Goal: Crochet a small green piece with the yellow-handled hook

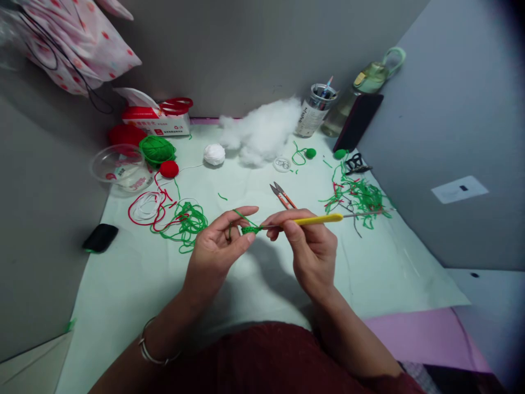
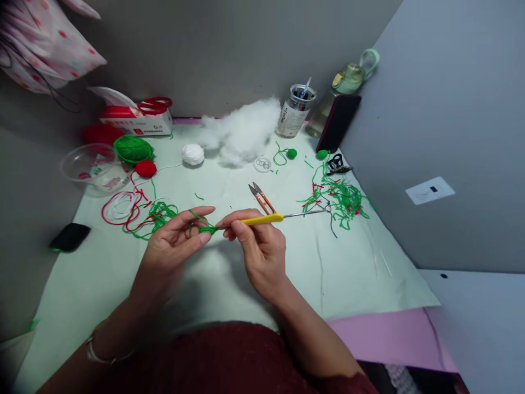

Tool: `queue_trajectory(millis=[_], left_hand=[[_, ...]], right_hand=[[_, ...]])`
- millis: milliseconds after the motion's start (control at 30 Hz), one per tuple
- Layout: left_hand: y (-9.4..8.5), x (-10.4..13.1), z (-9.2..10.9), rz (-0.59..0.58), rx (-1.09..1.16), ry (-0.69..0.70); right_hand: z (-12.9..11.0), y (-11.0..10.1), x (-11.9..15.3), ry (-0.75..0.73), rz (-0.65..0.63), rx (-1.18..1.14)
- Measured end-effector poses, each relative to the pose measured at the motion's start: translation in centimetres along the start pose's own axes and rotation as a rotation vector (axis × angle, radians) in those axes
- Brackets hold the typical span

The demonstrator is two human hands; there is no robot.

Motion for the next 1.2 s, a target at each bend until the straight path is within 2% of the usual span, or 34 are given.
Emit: queue_trajectory(millis=[67,167,233,300,400,467,533,667,767,833,900,1000,1100,1200], left_hand=[[0.0,0.2,0.1,0.018,-0.02,0.026],[0.1,0.6,0.2,0.073,0.033,0.039],[0.6,0.7,-0.2,0.069,0.152,-0.025],[1.7,0.8,-1.0,-0.011,0.304,-0.152],[2.5,0.7,-1.3,-0.089,0.463,-0.275],[2.1,0.4,-0.8,-0.058,0.485,-0.252],[1.9,0.3,-0.5,-0.047,0.456,-0.215],[2.1,0.5,-0.7,-0.053,0.328,-0.17],[1.6,0.6,-0.6,0.017,0.272,-0.115],[1.8,0.5,-0.9,0.005,0.318,-0.149],[2.4,0.4,-1.4,-0.055,0.408,-0.248],[2.6,0.2,-1.5,-0.077,0.508,-0.315],[2.0,0.0,-0.8,-0.043,0.467,-0.225],[1.9,0.2,-0.5,-0.055,0.302,-0.146]], right_hand=[[-0.8,0.2,0.3,-0.107,-0.025,0.083],[-2.5,1.1,1.3,-0.361,-0.059,0.324],[-3.0,2.0,2.3,-0.495,-0.085,0.532],[-3.1,2.2,2.7,-0.528,-0.078,0.619],[-2.4,0.6,1.8,-0.37,0.021,0.375],[-1.2,-0.3,0.9,-0.188,0.07,0.116],[-0.4,-0.1,0.2,-0.082,0.054,-0.04],[-0.5,0.7,-0.2,-0.073,0.01,0.035],[-1.1,1.1,0.5,-0.179,-0.004,0.178],[-1.8,1.5,1.1,-0.304,-0.023,0.315],[-2.1,1.2,1.5,-0.366,0.0,0.371],[-0.9,-0.5,0.8,-0.194,0.089,0.179],[0.6,-0.5,0.1,-0.001,0.053,-0.079],[1.1,0.1,-0.1,0.064,0.007,-0.085]])
Point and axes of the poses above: each hand's wrist, its own x-axis away from the middle knuckle, its own y-axis out of the palm, z = x × y, the point moved 9 cm from there along -x, towards the middle knuckle, and after that the axes turned 1 degree about -z, right-handed, at the moved point
